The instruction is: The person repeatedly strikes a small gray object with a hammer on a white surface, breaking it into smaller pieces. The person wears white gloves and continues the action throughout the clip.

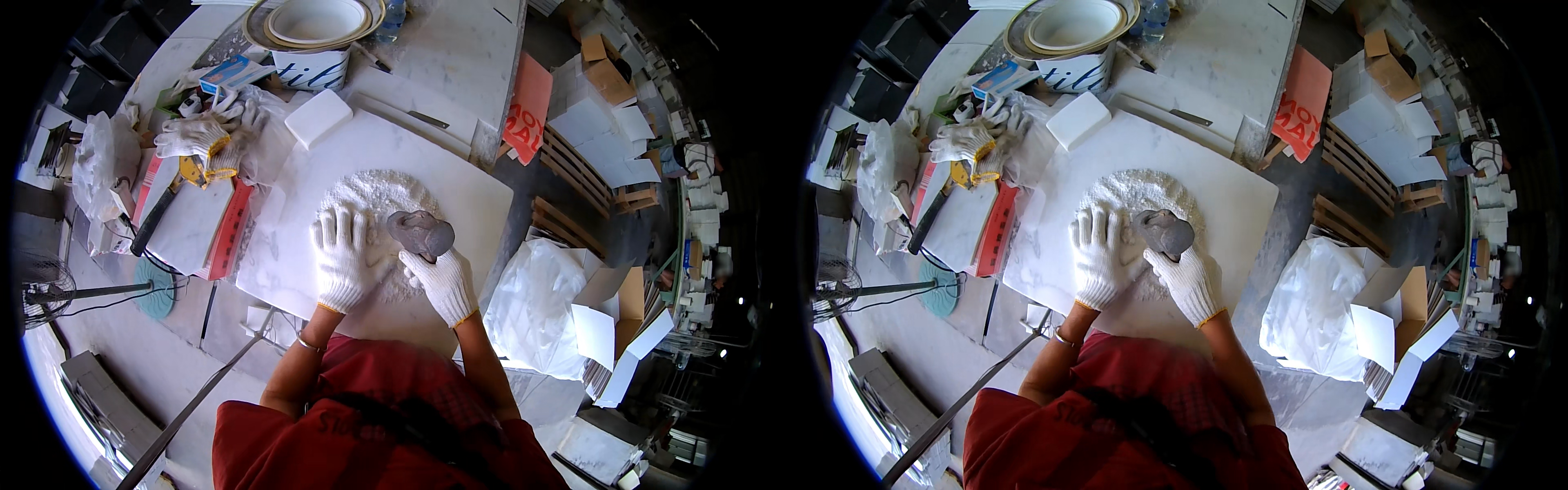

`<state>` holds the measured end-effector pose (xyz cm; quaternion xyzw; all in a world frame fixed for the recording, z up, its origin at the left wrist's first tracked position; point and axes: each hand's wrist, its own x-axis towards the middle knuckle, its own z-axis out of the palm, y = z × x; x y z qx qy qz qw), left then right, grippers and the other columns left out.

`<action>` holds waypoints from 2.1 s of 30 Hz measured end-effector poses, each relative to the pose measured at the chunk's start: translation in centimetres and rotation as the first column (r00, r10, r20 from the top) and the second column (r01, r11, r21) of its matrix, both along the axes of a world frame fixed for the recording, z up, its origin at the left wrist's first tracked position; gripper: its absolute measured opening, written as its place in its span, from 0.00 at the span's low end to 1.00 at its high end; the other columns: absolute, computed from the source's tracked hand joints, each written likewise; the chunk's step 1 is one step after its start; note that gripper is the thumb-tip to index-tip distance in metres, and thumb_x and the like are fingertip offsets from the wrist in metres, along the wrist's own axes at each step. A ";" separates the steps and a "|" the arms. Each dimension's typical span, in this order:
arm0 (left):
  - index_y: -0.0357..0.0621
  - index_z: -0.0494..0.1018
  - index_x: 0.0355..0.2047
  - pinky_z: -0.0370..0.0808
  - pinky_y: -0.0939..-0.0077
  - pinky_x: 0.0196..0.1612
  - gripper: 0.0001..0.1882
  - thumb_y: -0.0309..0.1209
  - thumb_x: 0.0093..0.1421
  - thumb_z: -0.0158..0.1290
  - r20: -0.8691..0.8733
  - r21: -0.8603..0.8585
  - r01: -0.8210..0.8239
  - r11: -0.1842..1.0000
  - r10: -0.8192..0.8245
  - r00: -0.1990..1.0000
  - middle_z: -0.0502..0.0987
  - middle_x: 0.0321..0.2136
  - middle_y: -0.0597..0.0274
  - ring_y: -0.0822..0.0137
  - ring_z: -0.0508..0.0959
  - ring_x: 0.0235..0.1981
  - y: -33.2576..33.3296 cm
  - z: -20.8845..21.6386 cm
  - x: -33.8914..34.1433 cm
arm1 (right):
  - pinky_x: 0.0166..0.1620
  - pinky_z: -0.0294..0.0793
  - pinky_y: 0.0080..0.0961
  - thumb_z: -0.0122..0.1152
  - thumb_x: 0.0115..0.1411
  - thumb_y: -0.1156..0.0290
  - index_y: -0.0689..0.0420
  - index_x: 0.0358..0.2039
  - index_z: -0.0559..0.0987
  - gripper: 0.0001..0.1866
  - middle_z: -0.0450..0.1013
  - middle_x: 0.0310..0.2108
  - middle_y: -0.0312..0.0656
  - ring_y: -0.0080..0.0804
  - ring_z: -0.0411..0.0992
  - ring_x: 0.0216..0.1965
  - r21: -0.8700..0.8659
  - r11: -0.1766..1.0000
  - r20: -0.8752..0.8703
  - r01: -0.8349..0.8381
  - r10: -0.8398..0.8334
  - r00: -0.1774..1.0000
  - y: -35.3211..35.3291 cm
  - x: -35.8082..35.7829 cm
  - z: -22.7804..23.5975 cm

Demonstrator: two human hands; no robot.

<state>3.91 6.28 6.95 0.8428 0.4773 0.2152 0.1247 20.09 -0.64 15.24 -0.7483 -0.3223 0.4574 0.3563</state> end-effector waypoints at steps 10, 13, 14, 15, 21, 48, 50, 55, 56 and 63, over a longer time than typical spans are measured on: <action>0.41 0.70 0.65 0.56 0.35 0.69 0.49 0.57 0.48 0.67 -0.006 0.034 0.011 0.999 -0.011 1.000 0.67 0.63 0.42 0.37 0.63 0.67 0.3 -0.6 0.3 | 0.25 0.73 0.23 0.73 0.63 0.64 0.60 0.47 0.80 0.17 0.78 0.26 0.36 0.20 0.73 0.24 -0.069 0.997 -0.126 -0.040 0.031 0.992 1.0 1.0 -4.6; 0.42 0.69 0.65 0.56 0.35 0.69 0.49 0.56 0.47 0.68 -0.007 0.028 0.004 1.000 -0.004 1.000 0.67 0.63 0.41 0.36 0.62 0.67 0.0 -0.9 0.0 | 0.25 0.73 0.23 0.73 0.63 0.66 0.60 0.45 0.81 0.15 0.78 0.26 0.36 0.20 0.72 0.22 -0.038 0.999 -0.085 -0.026 0.023 0.996 0.1 0.3 -0.2; 0.42 0.70 0.65 0.57 0.35 0.69 0.49 0.56 0.47 0.68 -0.019 0.046 -0.007 0.999 0.008 1.000 0.67 0.62 0.41 0.37 0.63 0.66 -0.1 -0.9 -0.2 | 0.25 0.73 0.23 0.73 0.63 0.66 0.60 0.44 0.81 0.14 0.79 0.26 0.36 0.20 0.72 0.22 -0.023 0.999 -0.021 -0.043 0.043 0.999 -0.1 0.2 0.2; 0.43 0.70 0.65 0.57 0.35 0.69 0.48 0.57 0.47 0.68 -0.023 0.067 -0.011 0.998 0.012 1.000 0.68 0.61 0.41 0.37 0.64 0.66 -0.1 -0.7 0.0 | 0.25 0.73 0.23 0.73 0.63 0.65 0.59 0.44 0.81 0.14 0.79 0.26 0.36 0.20 0.73 0.22 0.028 0.997 0.066 -0.069 0.067 0.996 -0.5 0.3 -1.0; 0.42 0.69 0.66 0.57 0.36 0.68 0.50 0.54 0.46 0.68 -0.009 0.027 0.016 1.000 -0.015 1.000 0.67 0.62 0.41 0.37 0.63 0.66 0.2 -0.3 0.3 | 0.23 0.73 0.25 0.74 0.63 0.63 0.57 0.46 0.81 0.16 0.78 0.26 0.38 0.23 0.76 0.22 0.095 0.977 0.280 -0.191 0.158 0.947 0.5 1.7 -8.2; 0.46 0.71 0.63 0.59 0.37 0.66 0.46 0.57 0.48 0.67 0.016 -0.008 0.011 1.000 -0.010 1.000 0.67 0.60 0.45 0.38 0.64 0.64 0.0 0.7 -0.2 | 0.24 0.73 0.22 0.73 0.63 0.70 0.60 0.49 0.81 0.16 0.79 0.27 0.37 0.19 0.73 0.23 -0.016 0.995 -0.193 0.096 -0.097 0.976 0.1 0.0 -1.5; 0.44 0.71 0.62 0.60 0.38 0.66 0.47 0.56 0.46 0.68 0.022 0.025 0.020 0.999 -0.020 1.000 0.68 0.59 0.45 0.39 0.65 0.64 0.1 1.1 0.4 | 0.22 0.71 0.22 0.73 0.63 0.67 0.61 0.47 0.80 0.16 0.78 0.25 0.39 0.21 0.73 0.21 0.071 0.994 0.087 -0.080 0.074 0.993 -0.2 1.5 -9.4; 0.46 0.72 0.63 0.60 0.38 0.66 0.46 0.56 0.45 0.68 0.023 0.028 0.004 1.000 -0.005 1.000 0.69 0.59 0.44 0.38 0.65 0.64 0.1 0.8 0.1 | 0.21 0.72 0.24 0.74 0.62 0.69 0.57 0.48 0.80 0.16 0.77 0.29 0.37 0.23 0.73 0.21 -0.262 0.964 -0.227 0.043 -0.104 0.968 2.6 0.6 -4.1; 0.47 0.72 0.63 0.60 0.38 0.66 0.46 0.56 0.46 0.68 0.018 0.035 0.010 0.999 -0.010 1.000 0.68 0.59 0.44 0.37 0.64 0.64 0.1 0.9 0.1 | 0.20 0.71 0.23 0.73 0.63 0.72 0.57 0.50 0.80 0.16 0.77 0.30 0.37 0.23 0.73 0.21 -0.275 0.961 -0.266 0.027 -0.103 0.959 2.4 0.8 -3.6; 0.48 0.74 0.61 0.60 0.35 0.66 0.44 0.53 0.46 0.69 0.082 0.041 0.043 0.998 -0.046 0.996 0.67 0.60 0.43 0.36 0.64 0.63 0.1 0.2 -0.5 | 0.22 0.70 0.21 0.73 0.63 0.70 0.59 0.47 0.81 0.15 0.78 0.26 0.37 0.19 0.72 0.22 -0.053 0.999 -0.041 0.008 -0.010 0.999 0.4 0.5 1.7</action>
